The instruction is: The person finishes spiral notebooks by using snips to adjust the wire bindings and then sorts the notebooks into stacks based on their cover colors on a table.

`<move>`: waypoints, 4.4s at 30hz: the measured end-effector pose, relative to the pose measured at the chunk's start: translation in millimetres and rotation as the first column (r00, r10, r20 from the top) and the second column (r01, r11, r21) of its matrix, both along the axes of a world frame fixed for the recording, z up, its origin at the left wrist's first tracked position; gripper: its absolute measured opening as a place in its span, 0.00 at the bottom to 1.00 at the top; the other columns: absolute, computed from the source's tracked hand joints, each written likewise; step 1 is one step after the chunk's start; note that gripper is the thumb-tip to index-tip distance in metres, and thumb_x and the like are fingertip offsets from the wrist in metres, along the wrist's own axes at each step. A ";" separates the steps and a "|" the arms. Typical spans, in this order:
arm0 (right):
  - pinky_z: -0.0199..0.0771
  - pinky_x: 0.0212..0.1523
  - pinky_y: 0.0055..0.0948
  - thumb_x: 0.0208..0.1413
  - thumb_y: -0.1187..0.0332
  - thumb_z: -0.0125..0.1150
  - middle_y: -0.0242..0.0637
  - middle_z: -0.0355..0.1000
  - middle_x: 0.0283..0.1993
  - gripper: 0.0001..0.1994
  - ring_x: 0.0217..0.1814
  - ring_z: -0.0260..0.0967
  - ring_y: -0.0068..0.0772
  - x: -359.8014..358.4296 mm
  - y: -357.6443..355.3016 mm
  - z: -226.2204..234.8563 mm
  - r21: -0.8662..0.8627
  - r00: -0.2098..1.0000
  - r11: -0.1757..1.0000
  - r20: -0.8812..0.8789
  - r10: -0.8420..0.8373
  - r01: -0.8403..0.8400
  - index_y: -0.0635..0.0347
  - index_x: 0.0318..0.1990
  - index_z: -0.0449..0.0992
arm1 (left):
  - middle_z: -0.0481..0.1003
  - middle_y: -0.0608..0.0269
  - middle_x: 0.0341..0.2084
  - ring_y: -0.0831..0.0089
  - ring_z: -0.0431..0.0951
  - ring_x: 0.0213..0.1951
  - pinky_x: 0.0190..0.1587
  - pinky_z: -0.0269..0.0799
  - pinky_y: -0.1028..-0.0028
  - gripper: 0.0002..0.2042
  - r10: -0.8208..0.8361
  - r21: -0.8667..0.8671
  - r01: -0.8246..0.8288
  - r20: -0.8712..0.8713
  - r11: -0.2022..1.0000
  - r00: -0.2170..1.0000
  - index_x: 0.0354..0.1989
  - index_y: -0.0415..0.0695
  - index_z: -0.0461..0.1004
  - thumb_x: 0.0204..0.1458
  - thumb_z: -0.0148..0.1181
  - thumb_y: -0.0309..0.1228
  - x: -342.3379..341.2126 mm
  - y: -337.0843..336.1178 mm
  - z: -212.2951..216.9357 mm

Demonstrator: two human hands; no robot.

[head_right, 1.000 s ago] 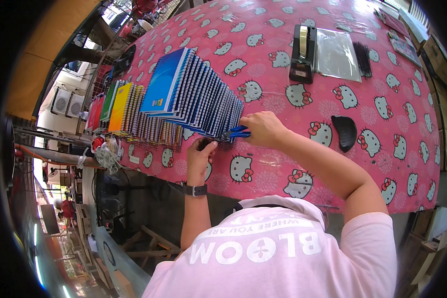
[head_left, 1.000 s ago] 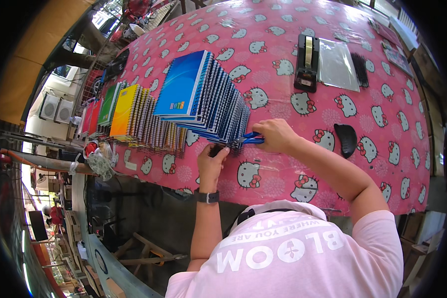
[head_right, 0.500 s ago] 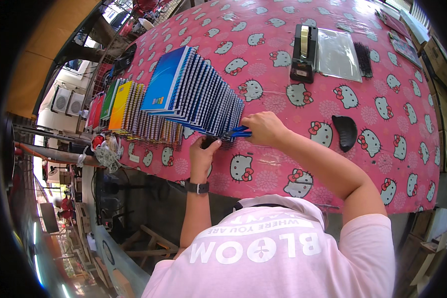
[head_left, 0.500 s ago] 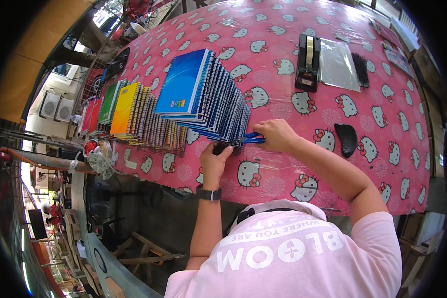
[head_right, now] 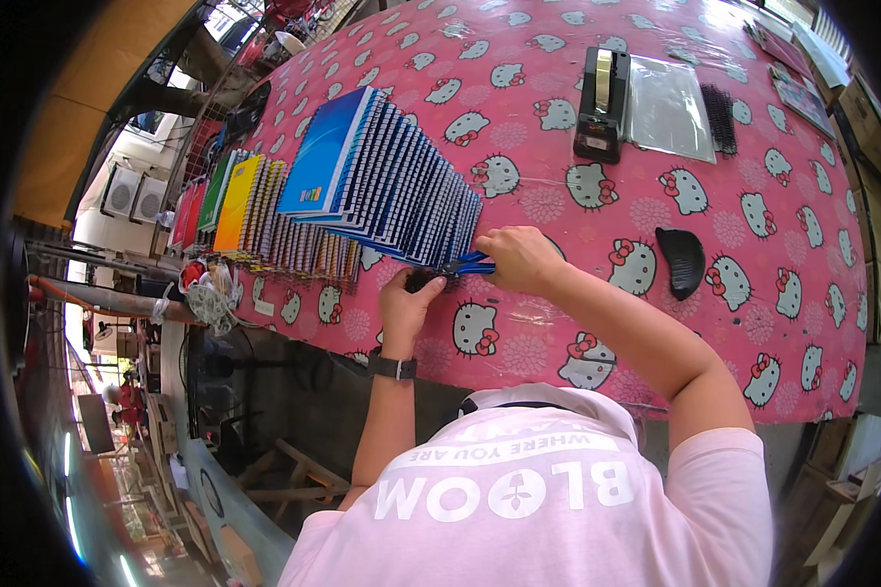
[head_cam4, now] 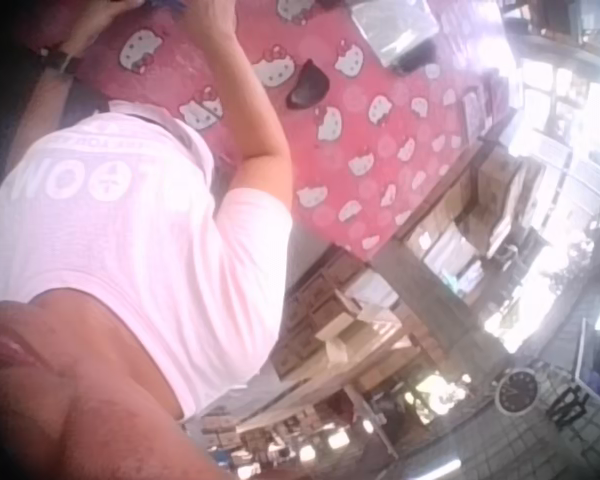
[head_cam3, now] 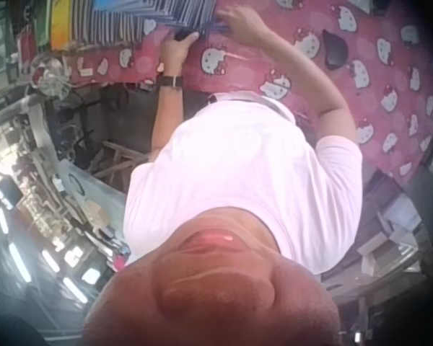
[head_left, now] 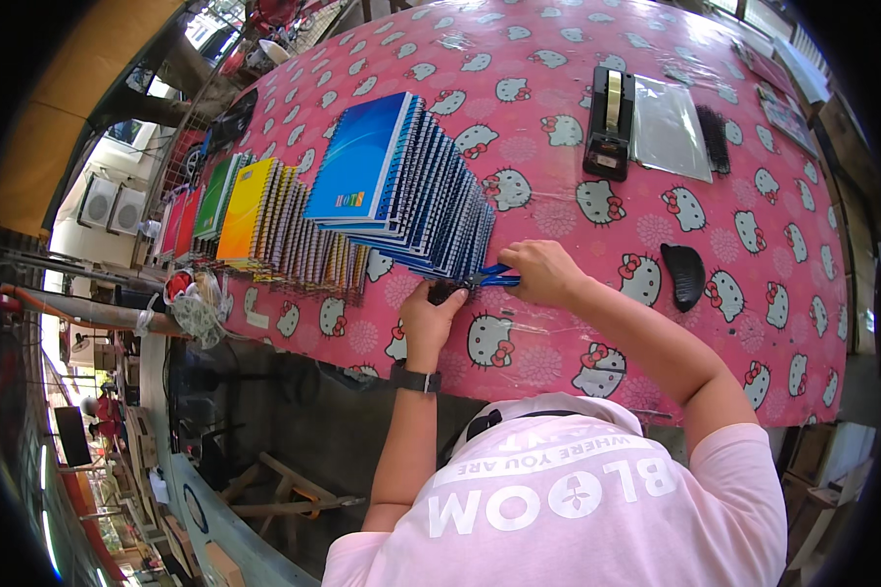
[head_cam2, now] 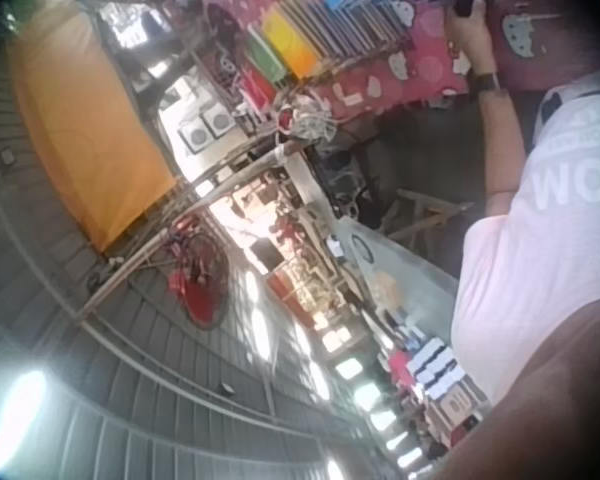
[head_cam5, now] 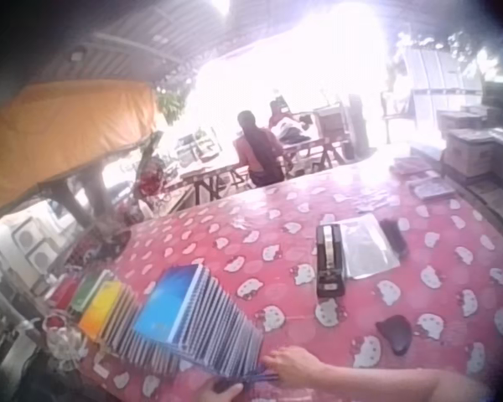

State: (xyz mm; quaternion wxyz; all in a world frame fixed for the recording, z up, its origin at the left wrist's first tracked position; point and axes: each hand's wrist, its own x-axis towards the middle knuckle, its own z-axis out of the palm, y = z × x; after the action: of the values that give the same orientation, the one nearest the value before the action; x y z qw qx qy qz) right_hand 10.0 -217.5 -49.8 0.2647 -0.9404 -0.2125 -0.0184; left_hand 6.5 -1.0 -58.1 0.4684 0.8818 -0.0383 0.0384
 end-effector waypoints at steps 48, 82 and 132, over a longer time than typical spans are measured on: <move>0.62 0.45 0.38 0.36 0.60 0.66 0.36 0.68 0.39 0.22 0.47 0.64 0.37 -7.3 -7.1 -22.2 -0.110 0.993 0.990 0.083 -0.078 0.087 0.56 0.41 0.70 | 0.77 0.59 0.27 0.72 0.75 0.29 0.35 0.70 0.74 0.14 0.046 -0.090 -0.045 0.010 0.995 0.999 0.33 0.38 0.73 0.40 0.67 0.32 -10.6 -4.2 -32.6; 0.68 0.40 0.40 0.37 0.61 0.63 0.40 0.71 0.31 0.14 0.37 0.70 0.44 0.4 -3.7 -17.9 -0.086 0.986 0.995 -0.156 -0.053 0.040 0.58 0.32 0.74 | 0.71 0.70 0.20 0.84 0.65 0.18 0.19 0.59 0.84 0.10 0.098 -0.492 -0.207 -0.238 0.845 0.966 0.32 0.42 0.70 0.42 0.64 0.26 -13.0 -7.5 -53.2; 0.69 0.40 0.37 0.35 0.63 0.64 0.38 0.72 0.36 0.18 0.42 0.69 0.40 -1.8 2.4 -16.6 -0.326 0.987 0.944 -0.131 -0.097 0.049 0.57 0.37 0.73 | 0.73 0.54 0.28 0.54 0.74 0.31 0.32 0.69 0.62 0.11 0.063 0.046 -0.078 0.271 0.996 0.961 0.33 0.44 0.71 0.39 0.61 0.30 -18.6 -22.3 -60.7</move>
State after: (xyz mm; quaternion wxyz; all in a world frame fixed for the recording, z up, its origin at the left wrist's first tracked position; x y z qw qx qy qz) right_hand 8.2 -215.1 -66.4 0.1218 -0.9771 -0.1578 0.0750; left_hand -12.2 -23.3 -118.8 0.4321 0.8821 -0.0711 0.1734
